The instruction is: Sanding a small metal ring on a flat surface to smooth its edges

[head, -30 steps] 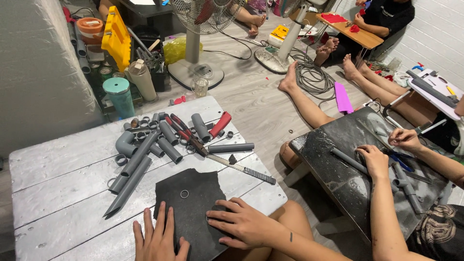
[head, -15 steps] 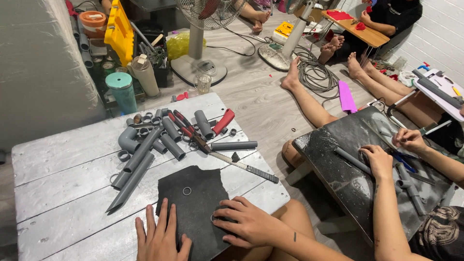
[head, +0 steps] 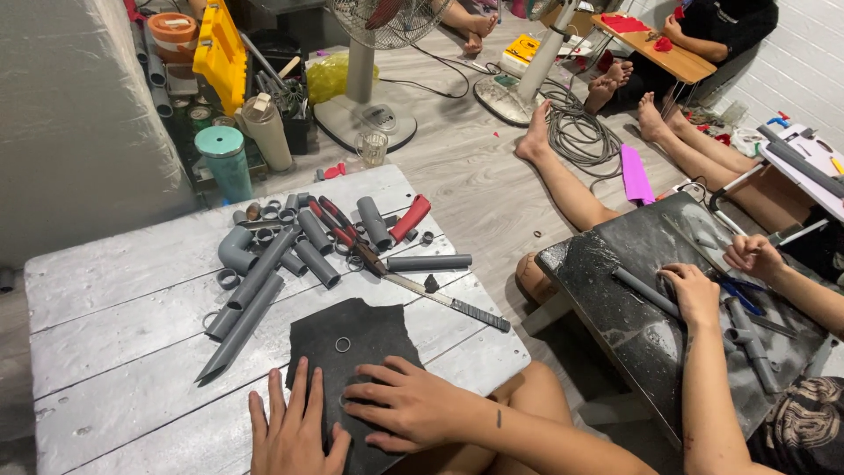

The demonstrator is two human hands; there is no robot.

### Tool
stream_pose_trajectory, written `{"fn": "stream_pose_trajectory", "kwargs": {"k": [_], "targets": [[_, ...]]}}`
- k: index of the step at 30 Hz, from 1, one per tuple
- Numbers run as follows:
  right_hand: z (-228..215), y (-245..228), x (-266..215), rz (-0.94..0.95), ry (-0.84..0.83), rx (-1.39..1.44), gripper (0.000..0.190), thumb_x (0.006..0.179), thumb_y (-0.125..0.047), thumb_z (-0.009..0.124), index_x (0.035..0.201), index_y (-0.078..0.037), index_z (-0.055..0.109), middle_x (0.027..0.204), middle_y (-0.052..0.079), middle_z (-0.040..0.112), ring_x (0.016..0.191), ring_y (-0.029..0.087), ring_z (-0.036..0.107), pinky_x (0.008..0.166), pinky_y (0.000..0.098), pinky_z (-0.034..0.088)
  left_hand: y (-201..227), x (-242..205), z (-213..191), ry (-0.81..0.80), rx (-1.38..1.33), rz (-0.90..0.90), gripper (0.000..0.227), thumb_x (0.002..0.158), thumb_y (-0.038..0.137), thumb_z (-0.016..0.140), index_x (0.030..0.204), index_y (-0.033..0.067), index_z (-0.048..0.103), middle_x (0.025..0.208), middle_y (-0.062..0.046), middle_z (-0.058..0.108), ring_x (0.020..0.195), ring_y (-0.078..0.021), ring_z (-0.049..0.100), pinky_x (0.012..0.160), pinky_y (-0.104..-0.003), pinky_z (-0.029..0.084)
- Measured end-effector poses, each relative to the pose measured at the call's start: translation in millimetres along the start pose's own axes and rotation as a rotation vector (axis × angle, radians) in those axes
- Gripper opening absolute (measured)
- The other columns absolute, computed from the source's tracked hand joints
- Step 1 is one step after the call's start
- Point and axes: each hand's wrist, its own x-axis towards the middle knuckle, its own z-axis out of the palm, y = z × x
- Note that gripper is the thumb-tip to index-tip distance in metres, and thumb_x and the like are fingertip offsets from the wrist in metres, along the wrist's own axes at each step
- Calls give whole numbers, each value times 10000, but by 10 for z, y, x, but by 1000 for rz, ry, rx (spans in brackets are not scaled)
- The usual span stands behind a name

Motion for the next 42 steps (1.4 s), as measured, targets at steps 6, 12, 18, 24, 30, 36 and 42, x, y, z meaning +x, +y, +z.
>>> {"fn": "stream_pose_trajectory", "kwargs": {"k": [6, 12, 18, 24, 30, 36, 42], "targets": [[-54, 120, 13, -33, -5, -62, 371, 1066, -252, 523, 1287, 25, 632, 1339, 193, 618, 1268, 438, 566, 964, 518, 444, 1, 12, -45, -43, 19, -7, 938, 650, 490, 583, 1539, 249, 405, 1710, 34, 287, 1581, -344, 234, 1257, -583, 193], [-234, 214, -318, 51, -68, -86, 351, 1058, -225, 519, 1292, 18, 612, 1339, 189, 606, 1261, 415, 543, 1002, 530, 413, -10, 4, -17, -61, 22, -7, 919, 678, 508, 563, 1544, 252, 396, 1711, 30, 278, 1582, -347, 223, 1252, -590, 191], [-347, 129, -522, 51, -78, -105, 326, 1062, -234, 526, 1228, 21, 641, 1281, 193, 622, 1236, 419, 559, 964, 517, 435, -5, 2, -1, -65, 34, -8, 909, 687, 519, 540, 1545, 256, 394, 1713, 30, 273, 1590, -356, 207, 1257, -601, 178], [-208, -29, -410, -34, -59, 22, 311, 1075, -202, 488, 1210, 42, 626, 1263, 227, 625, 1226, 443, 576, 977, 545, 430, -1, 25, -40, -98, 36, -1, 881, 700, 502, 548, 1531, 244, 410, 1705, 24, 281, 1574, -369, 222, 1233, -611, 204], [-71, 33, -140, -103, -46, -22, 348, 1062, -229, 527, 1263, 33, 637, 1316, 201, 623, 1250, 426, 583, 911, 513, 448, -34, 6, 8, -72, 74, 31, 918, 697, 543, 537, 1549, 244, 368, 1722, 22, 234, 1581, -354, 185, 1231, -597, 180], [-188, 312, -214, -13, -59, -48, 357, 1061, -238, 498, 1286, 15, 614, 1323, 204, 607, 1257, 429, 543, 970, 555, 426, -33, 7, 71, -40, 45, 15, 949, 647, 523, 571, 1538, 247, 396, 1711, 37, 261, 1568, -358, 214, 1234, -598, 189], [-244, 353, -418, 53, -62, -139, 290, 1068, -257, 498, 1167, -30, 649, 1216, 154, 628, 1209, 427, 549, 960, 561, 411, -44, 3, 201, 60, 137, 52, 968, 669, 604, 479, 1560, 258, 326, 1736, 35, 197, 1598, -342, 141, 1256, -579, 131]]}}
